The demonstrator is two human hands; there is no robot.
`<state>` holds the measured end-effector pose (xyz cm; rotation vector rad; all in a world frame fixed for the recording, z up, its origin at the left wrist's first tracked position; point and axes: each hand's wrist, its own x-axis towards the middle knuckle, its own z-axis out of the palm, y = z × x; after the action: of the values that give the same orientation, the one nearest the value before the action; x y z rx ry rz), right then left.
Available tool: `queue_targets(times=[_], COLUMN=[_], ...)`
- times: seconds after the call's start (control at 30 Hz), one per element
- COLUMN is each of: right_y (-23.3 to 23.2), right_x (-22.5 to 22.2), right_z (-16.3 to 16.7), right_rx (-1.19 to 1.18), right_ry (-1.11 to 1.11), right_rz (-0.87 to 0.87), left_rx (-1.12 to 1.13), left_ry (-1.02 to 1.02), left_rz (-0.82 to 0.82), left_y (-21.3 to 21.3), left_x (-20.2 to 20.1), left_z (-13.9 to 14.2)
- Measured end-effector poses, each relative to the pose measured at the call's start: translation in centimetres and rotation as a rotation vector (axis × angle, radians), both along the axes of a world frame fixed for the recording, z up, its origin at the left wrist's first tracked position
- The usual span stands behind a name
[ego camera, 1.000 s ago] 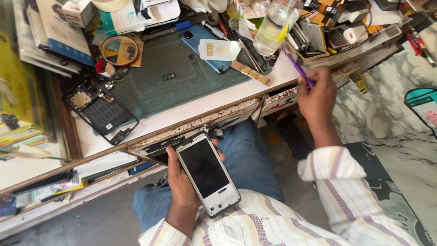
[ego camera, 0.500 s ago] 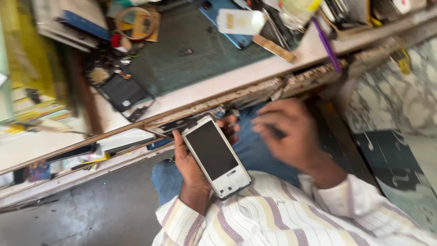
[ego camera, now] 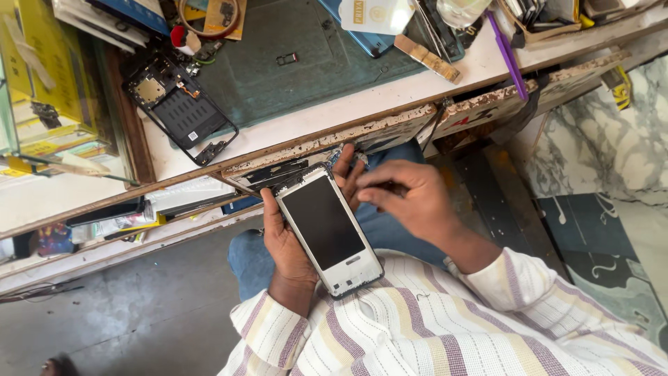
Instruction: The person cleans the edges of a white smartphone with a brush, then uses a metal tool to pry and separate the screen assembly from the frame. They apply adhesive tape to a new screen, align it with the phone body, and use a spray bottle and cotton swabs to clean the screen surface.
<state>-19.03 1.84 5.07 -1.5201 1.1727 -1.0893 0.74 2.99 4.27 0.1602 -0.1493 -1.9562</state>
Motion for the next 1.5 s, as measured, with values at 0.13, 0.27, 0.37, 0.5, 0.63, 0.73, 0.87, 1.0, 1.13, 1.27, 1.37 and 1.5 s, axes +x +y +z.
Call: queue_targets(times=[0.13,0.27,0.37,0.5,0.63,0.73,0.87,1.0,1.13,1.27,1.37,1.5], right_y=[-0.6,-1.1,-1.2,-1.2,-1.3,-1.2,-1.2,-1.2,-1.1,-1.3,-1.8,-2.3], right_x=[-1.4,-1.9,-1.8,-1.7,-1.6,-1.6,-1.4,-1.0,-0.2,0.9,2.0,3.7], right_z=[-0.8,-0.9,-0.9,-1.1,-1.6,-2.0,-2.1,-1.6,-0.1,2.3,4.3,6.1], right_rx=[0.253,0.35,0.366,0.373,0.35,0.339,0.325,0.255,0.175,-0.067,-0.243,-0.306], right_ry=[-0.375,-0.468,-0.525,-0.525,-0.504,-0.534,-0.539,-0.444,-0.317,-0.01,0.15,0.25], right_rz=[-0.005,-0.062,-0.051,-0.065,-0.054,-0.036,-0.04,-0.023,-0.019,0.034,0.058,0.079], left_rx=[-0.194,-0.101,-0.044,0.03,-0.002,0.043,0.003,-0.059,-0.067,-0.055,-0.107,-0.105], left_ry=[-0.18,-0.174,-0.246,-0.351,-0.374,-0.401,-0.412,-0.48,-0.491,-0.519,-0.46,-0.333], left_rz=[0.06,0.008,-0.026,-0.073,-0.091,-0.121,-0.122,-0.117,-0.137,-0.109,-0.096,-0.093], left_y=[-0.5,-0.4,-0.6,-0.7,-0.8,-0.8,-0.9,-0.9,-1.0,-0.8,-0.6,-0.1], left_x=[1.1,1.7,1.6,1.4,1.4,1.3,1.2,1.3,1.4,1.6,1.8,2.1], left_z=[-1.2,-2.3,-2.6,-2.5,-2.3,-2.3,-2.3,-1.9,-1.2,-0.8,-1.1,-2.0])
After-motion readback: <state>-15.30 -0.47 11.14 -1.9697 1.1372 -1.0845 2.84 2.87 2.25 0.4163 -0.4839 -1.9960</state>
